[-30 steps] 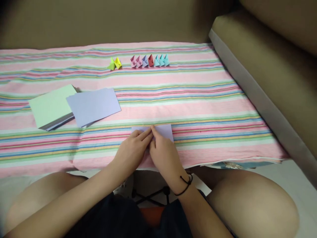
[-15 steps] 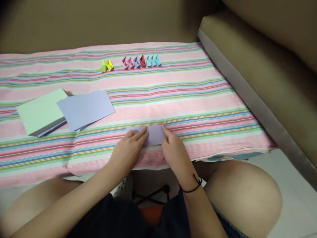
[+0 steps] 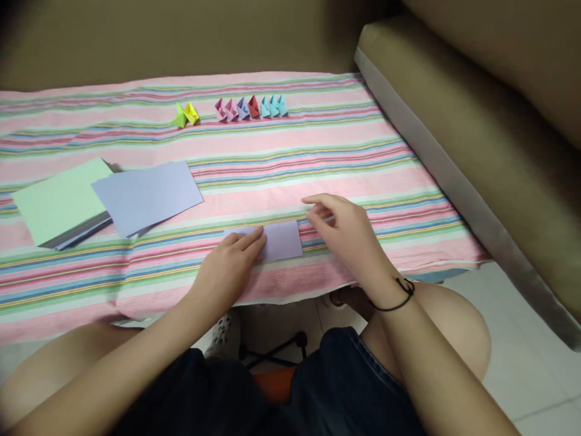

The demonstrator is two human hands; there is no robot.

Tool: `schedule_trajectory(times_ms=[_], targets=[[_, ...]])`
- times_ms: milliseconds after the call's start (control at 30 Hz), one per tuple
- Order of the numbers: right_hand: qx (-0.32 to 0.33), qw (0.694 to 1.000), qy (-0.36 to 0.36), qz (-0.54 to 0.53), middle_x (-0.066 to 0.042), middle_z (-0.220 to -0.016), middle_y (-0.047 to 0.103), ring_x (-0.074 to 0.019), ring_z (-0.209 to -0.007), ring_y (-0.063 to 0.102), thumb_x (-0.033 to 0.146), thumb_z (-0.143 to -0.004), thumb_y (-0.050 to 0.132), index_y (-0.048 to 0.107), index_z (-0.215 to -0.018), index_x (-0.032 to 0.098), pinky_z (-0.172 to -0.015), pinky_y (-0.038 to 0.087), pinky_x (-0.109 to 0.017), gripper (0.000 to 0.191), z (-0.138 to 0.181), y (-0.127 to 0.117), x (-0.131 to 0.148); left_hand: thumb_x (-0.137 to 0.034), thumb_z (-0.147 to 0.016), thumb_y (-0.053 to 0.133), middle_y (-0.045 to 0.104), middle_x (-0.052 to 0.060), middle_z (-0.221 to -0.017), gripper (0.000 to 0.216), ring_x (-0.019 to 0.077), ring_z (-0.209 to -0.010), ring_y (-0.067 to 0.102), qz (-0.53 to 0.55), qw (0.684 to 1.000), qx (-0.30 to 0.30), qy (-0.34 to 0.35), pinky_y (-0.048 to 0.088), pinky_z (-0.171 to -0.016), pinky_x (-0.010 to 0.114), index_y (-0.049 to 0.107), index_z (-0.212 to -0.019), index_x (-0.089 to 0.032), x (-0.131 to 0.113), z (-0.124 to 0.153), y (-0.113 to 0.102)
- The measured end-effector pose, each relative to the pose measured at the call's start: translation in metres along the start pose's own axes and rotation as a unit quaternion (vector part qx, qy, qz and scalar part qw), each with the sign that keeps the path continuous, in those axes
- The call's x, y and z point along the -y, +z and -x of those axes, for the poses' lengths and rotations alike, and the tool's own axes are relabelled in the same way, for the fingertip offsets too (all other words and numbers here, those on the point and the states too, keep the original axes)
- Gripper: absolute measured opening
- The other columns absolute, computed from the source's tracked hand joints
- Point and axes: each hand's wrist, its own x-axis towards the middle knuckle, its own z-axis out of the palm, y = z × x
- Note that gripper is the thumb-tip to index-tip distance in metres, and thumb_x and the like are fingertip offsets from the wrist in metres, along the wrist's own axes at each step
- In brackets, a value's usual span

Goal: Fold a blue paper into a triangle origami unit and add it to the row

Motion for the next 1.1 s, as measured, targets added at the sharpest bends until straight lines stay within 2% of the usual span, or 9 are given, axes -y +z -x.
schedule_trajectory(times_ms=[133, 267, 367, 467, 567, 633, 733, 900, 1100], targets=[[0.151, 0.988, -0.038, -0.024, -0.006, -0.088, 0.071, -0.0190, -0.082, 0.067, 0.019, -0.081, 0.056, 0.067, -0.098, 0.019, -0.075, 0.053, -0.032, 0.020, -0.016, 0.027, 0.011, -0.003, -0.083, 0.049, 0.053, 0.007, -0.134, 0.036, 0.0238, -0.092, 0.057, 0.018, 0.999, -0.026, 0.010, 0.057, -0.070, 0.036, 0.059, -0.116, -0.013, 0.001, 0.000, 0.004], [0.188, 0.981, -0.037, -0.021, -0.005, -0.082, 0.070, -0.0176, -0.075, 0.067, 0.018, -0.078, 0.057, 0.066, -0.088, 0.018, -0.071, 0.054, -0.031, 0.014, -0.025, 0.053, 0.001, -0.009, -0.085, 0.049, 0.055, 0.009, -0.132, 0.031, 0.0256, -0.094, 0.058, 0.068, 0.997, -0.044, 0.015, 0.055, -0.074, 0.039, 0.060, -0.114, -0.011, 0.004, 0.002, 0.007], [0.214, 0.976, -0.021, -0.041, -0.003, -0.079, 0.068, -0.0163, -0.072, 0.066, 0.021, -0.075, 0.062, 0.064, -0.091, 0.019, -0.068, 0.055, -0.030, 0.017, -0.025, 0.058, -0.006, -0.015, -0.086, 0.051, 0.059, 0.009, -0.127, 0.026, 0.0244, -0.102, 0.059, 0.173, 0.983, -0.064, 0.022, 0.053, -0.084, 0.038, 0.063, -0.109, -0.013, 0.017, 0.005, 0.003], [0.219, 0.974, -0.018, -0.055, -0.002, -0.084, 0.065, -0.0147, -0.070, 0.065, 0.021, -0.072, 0.065, 0.059, -0.100, 0.021, -0.068, 0.056, -0.029, 0.028, -0.020, 0.056, -0.007, -0.013, -0.085, 0.051, 0.067, 0.007, -0.112, 0.023, 0.0195, -0.099, 0.062, 0.276, 0.957, -0.091, -0.023, 0.050, -0.088, 0.033, 0.065, -0.103, -0.016, 0.038, 0.008, -0.008], [0.207, 0.977, -0.017, -0.052, -0.002, -0.087, 0.063, -0.0154, -0.072, 0.065, 0.023, -0.072, 0.067, 0.054, -0.098, 0.022, -0.068, 0.057, -0.031, 0.029, -0.016, 0.055, -0.007, -0.022, -0.085, 0.054, 0.070, 0.006, -0.094, 0.018, 0.0188, -0.083, 0.065, 0.312, 0.933, -0.115, -0.137, 0.051, -0.078, 0.033, 0.066, -0.097, -0.017, 0.058, 0.009, -0.017], [0.199, 0.979, -0.020, -0.041, -0.003, -0.088, 0.064, -0.0166, -0.073, 0.065, 0.025, -0.073, 0.067, 0.052, -0.097, 0.022, -0.068, 0.057, -0.033, 0.028, -0.013, 0.055, -0.007, -0.031, -0.082, 0.059, 0.069, 0.006, -0.092, 0.023, 0.0170, -0.077, 0.064, 0.374, 0.908, -0.087, -0.169, 0.051, -0.072, 0.030, 0.066, -0.098, -0.016, 0.064, 0.009, -0.017], [0.195, 0.980, -0.042, -0.011, -0.004, -0.090, 0.064, -0.0178, -0.075, 0.064, 0.025, -0.075, 0.065, 0.053, -0.097, 0.022, -0.069, 0.056, -0.035, 0.025, -0.010, 0.056, -0.006, -0.035, -0.073, 0.069, 0.066, 0.003, -0.084, 0.036, 0.0141, -0.069, 0.061, 0.435, 0.883, -0.038, -0.171, 0.048, -0.063, 0.027, 0.063, -0.103, -0.015, 0.063, 0.006, -0.011], [0.189, 0.976, -0.097, 0.048, -0.005, -0.092, 0.064, -0.0200, -0.079, 0.063, 0.024, -0.079, 0.060, 0.060, -0.098, 0.022, -0.072, 0.055, -0.038, 0.020, -0.008, 0.054, -0.002, -0.022, -0.066, 0.074, 0.058, -0.003, -0.064, 0.031, 0.0114, -0.059, 0.055, 0.407, 0.897, -0.024, -0.172, 0.040, -0.056, 0.025, 0.064, -0.094, -0.014, 0.058, -0.004, -0.003], [0.182, 0.974, -0.115, 0.068, -0.005, -0.090, 0.064, -0.0201, -0.075, 0.062, 0.024, -0.079, 0.059, 0.062, -0.097, 0.022, -0.070, 0.053, -0.038, 0.019, -0.006, 0.054, 0.001, -0.016, -0.063, 0.074, 0.057, -0.004, -0.061, 0.024, 0.0114, -0.058, 0.053, 0.390, 0.905, -0.045, -0.165, 0.037, -0.054, 0.024, 0.065, -0.086, -0.015, 0.060, -0.007, 0.000]])
